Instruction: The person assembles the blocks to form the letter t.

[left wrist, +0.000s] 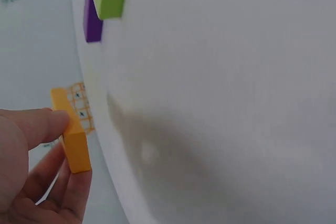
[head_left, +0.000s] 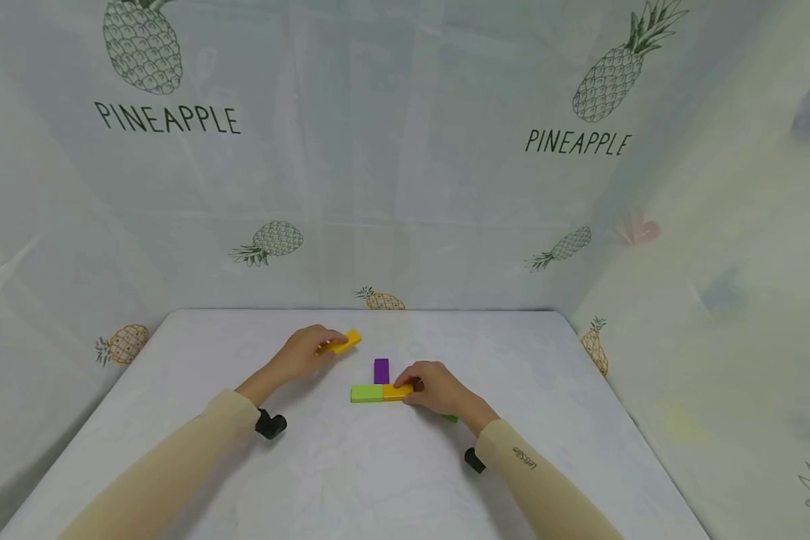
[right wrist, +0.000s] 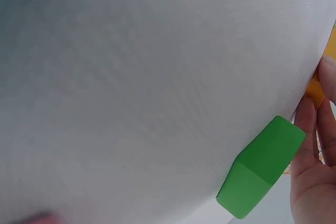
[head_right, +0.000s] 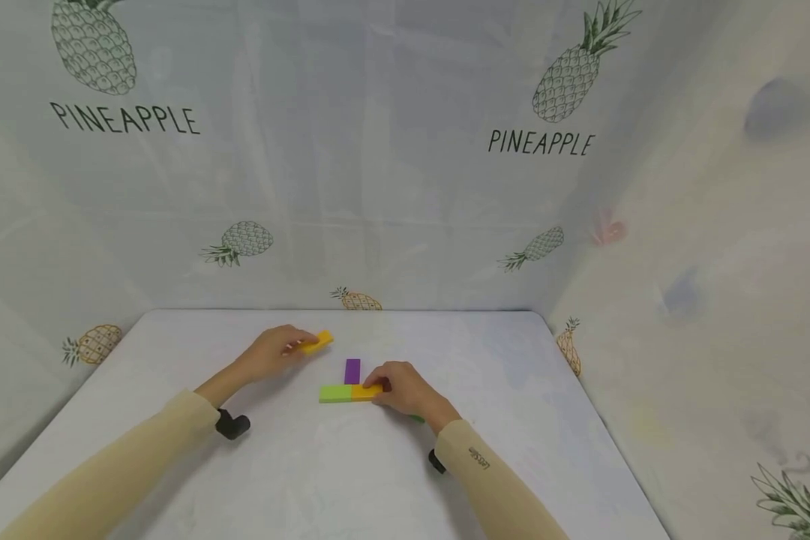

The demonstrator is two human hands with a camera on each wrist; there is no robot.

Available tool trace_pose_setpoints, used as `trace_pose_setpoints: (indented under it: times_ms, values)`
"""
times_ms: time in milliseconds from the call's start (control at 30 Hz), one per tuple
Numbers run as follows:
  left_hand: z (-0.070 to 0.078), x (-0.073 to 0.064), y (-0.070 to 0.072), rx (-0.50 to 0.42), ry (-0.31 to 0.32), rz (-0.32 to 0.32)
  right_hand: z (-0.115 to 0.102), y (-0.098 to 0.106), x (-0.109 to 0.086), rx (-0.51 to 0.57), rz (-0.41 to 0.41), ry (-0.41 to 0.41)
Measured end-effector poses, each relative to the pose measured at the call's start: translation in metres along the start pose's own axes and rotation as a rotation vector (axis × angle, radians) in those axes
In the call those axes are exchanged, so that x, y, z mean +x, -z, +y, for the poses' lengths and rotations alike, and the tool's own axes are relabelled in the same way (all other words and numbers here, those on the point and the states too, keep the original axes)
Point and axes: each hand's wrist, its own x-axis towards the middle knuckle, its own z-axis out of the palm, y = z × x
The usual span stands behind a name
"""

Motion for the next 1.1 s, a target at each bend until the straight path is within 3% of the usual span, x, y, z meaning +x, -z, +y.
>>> trace_pose_setpoints:
  times_ms: [333, 633, 900, 1100]
  values:
    - [0.018, -0.022, -0.002, -0.027, 0.04, 0.03, 0.001, 0.001, 0.0, -0.005, -0.001, -0.001]
    - [0.026, -0.036, -0.003, -0.036, 0.05, 0.106, 0.002, 0.001, 0.001, 0.003, -0.004, 0.004]
    - [0.038, -0.054, -0.006, -0.051, 0.105, 0.107, 0.002, -0.001, 0.0, 0.002, -0.001, 0.008]
    - [0.046, -0.067, -0.012, -0.065, 0.109, 0.109, -0.003, 0.002, 0.0, 0.009, -0.007, -0.013]
